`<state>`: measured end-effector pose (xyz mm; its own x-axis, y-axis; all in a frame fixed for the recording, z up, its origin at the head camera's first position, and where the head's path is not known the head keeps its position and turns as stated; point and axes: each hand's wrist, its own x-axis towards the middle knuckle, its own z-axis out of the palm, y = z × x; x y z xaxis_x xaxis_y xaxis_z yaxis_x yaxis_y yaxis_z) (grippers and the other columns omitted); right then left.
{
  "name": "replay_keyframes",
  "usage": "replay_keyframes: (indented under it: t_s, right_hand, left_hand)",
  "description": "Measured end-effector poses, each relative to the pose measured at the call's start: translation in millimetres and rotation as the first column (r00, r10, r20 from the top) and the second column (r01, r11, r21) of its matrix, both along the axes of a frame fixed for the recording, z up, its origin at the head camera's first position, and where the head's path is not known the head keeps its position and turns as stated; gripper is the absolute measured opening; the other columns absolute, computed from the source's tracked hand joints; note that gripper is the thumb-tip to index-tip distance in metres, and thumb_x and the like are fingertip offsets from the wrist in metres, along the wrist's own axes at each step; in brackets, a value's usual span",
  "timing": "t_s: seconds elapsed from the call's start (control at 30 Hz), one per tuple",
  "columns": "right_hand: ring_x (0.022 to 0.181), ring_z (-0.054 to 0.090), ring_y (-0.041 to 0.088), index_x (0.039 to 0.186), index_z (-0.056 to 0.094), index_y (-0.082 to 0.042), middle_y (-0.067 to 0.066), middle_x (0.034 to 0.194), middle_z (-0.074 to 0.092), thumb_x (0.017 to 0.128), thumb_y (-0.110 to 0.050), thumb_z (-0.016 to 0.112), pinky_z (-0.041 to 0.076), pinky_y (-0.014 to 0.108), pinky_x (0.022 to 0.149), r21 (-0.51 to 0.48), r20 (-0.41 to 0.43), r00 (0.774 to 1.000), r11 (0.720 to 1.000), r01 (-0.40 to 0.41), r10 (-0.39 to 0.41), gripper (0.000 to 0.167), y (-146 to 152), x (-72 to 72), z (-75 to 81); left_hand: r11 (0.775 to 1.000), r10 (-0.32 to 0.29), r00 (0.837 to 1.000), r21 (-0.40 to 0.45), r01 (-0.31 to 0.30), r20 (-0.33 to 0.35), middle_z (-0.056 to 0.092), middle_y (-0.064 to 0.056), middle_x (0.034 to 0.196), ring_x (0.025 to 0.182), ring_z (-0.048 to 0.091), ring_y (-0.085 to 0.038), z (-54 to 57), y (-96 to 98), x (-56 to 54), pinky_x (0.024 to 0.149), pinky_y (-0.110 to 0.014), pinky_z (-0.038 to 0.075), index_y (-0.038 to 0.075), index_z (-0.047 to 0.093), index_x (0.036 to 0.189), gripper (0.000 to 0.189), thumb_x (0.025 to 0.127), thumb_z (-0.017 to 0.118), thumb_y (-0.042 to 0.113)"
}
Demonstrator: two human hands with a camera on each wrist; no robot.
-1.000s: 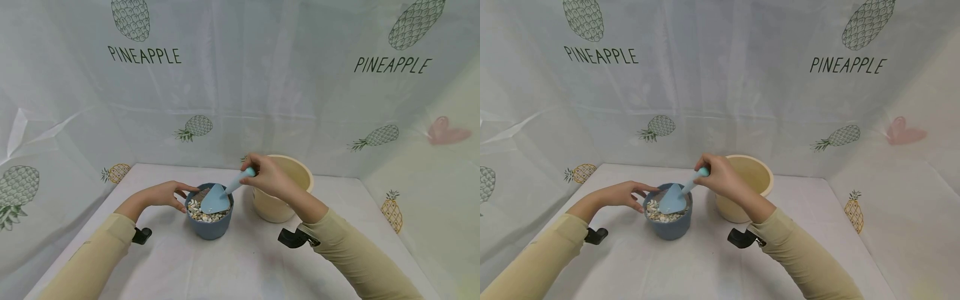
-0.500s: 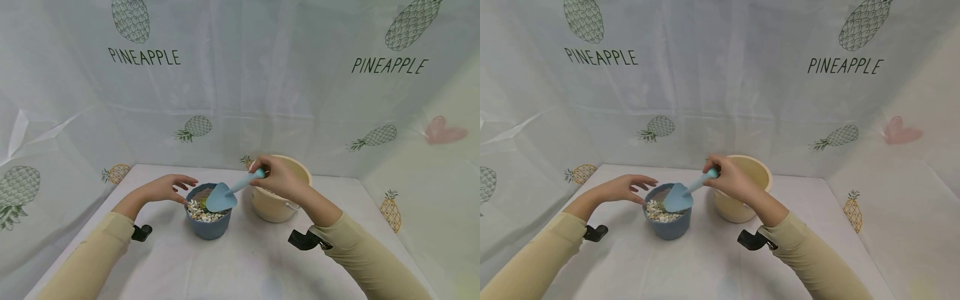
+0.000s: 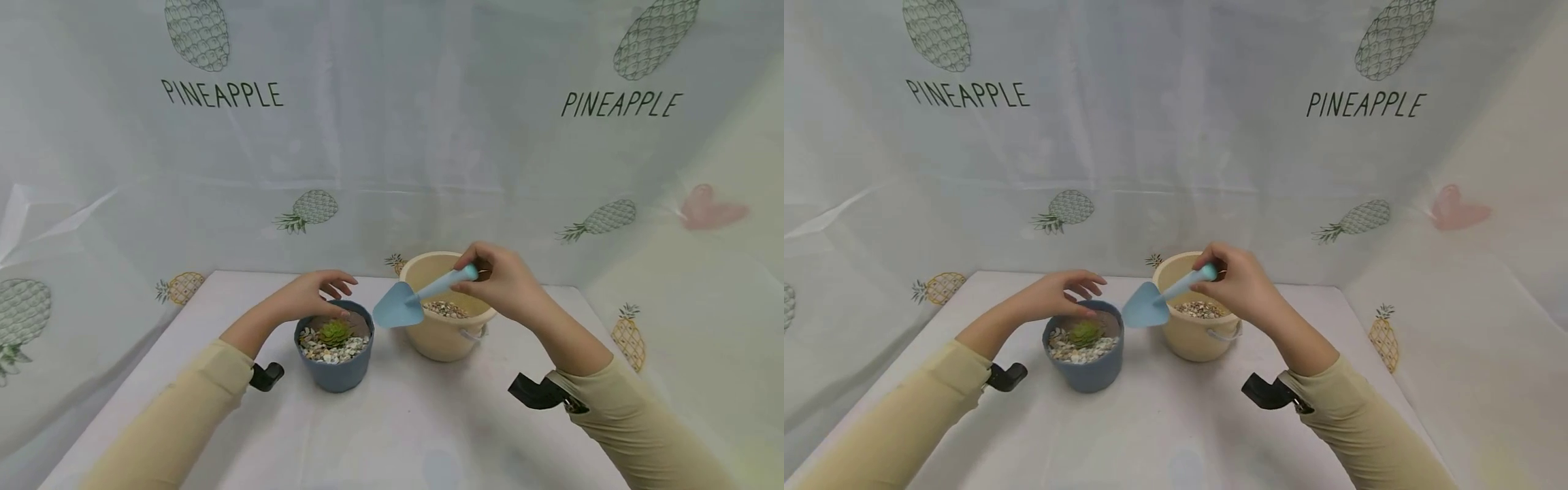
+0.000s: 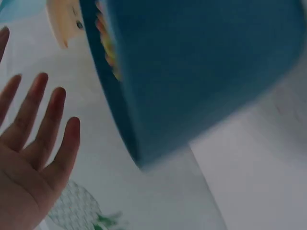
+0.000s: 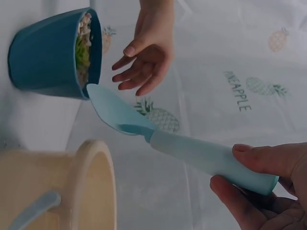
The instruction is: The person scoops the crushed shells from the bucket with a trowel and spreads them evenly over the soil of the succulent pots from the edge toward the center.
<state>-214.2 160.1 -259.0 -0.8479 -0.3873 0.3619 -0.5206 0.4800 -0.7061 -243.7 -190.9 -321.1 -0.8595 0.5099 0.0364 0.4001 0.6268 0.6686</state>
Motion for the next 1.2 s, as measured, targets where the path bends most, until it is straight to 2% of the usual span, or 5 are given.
replay_keyframes:
  t_s: [0.2, 0.6, 0.77, 1.07, 1.2]
  right_hand:
    - [0.081, 0.067, 0.023, 0.096, 0.064, -0.002, 0.013, 0.099, 0.062, 0.080, 0.003, 0.078, 0.055, 0.025, 0.071, 0.011, -0.062, 0.997, 0.999, 0.038, -0.038, 0.022, 13, 1.8, 4.0]
    - [0.085, 0.062, 0.011, 0.096, 0.066, 0.000, 0.010, 0.099, 0.066, 0.081, 0.001, 0.078, 0.053, 0.018, 0.071, -0.068, -0.213, 0.967, 0.990, 0.127, -0.139, 0.020, 34, 2.9, 6.5]
    - [0.079, 0.060, 0.011, 0.097, 0.066, 0.000, 0.010, 0.095, 0.065, 0.082, 0.001, 0.077, 0.052, 0.017, 0.066, -0.052, -0.269, 0.949, 0.986, 0.156, -0.164, 0.019, 41, 0.9, 2.8]
    - [0.076, 0.068, 0.020, 0.103, 0.063, -0.001, 0.012, 0.097, 0.064, 0.085, 0.000, 0.074, 0.054, 0.025, 0.066, 0.031, -0.157, 0.966, 0.977, 0.211, -0.204, 0.021, 53, -16.0, -26.9]
    - [0.080, 0.068, 0.023, 0.104, 0.063, -0.002, 0.013, 0.100, 0.062, 0.085, 0.000, 0.074, 0.055, 0.030, 0.067, 0.074, -0.094, 0.970, 0.971, 0.229, -0.222, 0.022, 58, -24.1, -38.7]
  left_hand:
    - [1.000, 0.007, 1.000, 0.004, -0.007, 0.023, 0.063, -0.007, 0.119, 0.108, 0.060, -0.027, 7.1, 29.4, -4.7, 0.089, -0.043, 0.050, 0.013, 0.060, 0.130, 0.052, 0.084, 0.079, 0.026]
    - [0.992, 0.125, 0.986, -0.028, -0.123, 0.107, 0.066, -0.008, 0.109, 0.103, 0.060, -0.025, 12.0, 87.9, -35.9, 0.085, -0.041, 0.050, 0.010, 0.066, 0.119, 0.041, 0.083, 0.080, 0.024]
    - [0.982, 0.184, 0.972, -0.081, -0.173, 0.150, 0.066, -0.007, 0.103, 0.090, 0.061, -0.023, 9.7, 102.8, -43.4, 0.071, -0.038, 0.050, 0.010, 0.067, 0.114, 0.037, 0.083, 0.080, 0.026]
    - [0.958, 0.281, 0.924, -0.136, -0.253, 0.260, 0.061, -0.007, 0.093, 0.083, 0.060, -0.024, 10.7, 120.4, -49.5, 0.071, -0.035, 0.050, 0.009, 0.064, 0.116, 0.045, 0.078, 0.085, 0.022]
    - [0.946, 0.294, 0.919, -0.219, -0.240, 0.262, 0.060, -0.007, 0.097, 0.087, 0.062, -0.025, 16.7, 129.3, -54.6, 0.075, -0.038, 0.051, 0.008, 0.064, 0.114, 0.045, 0.077, 0.086, 0.022]
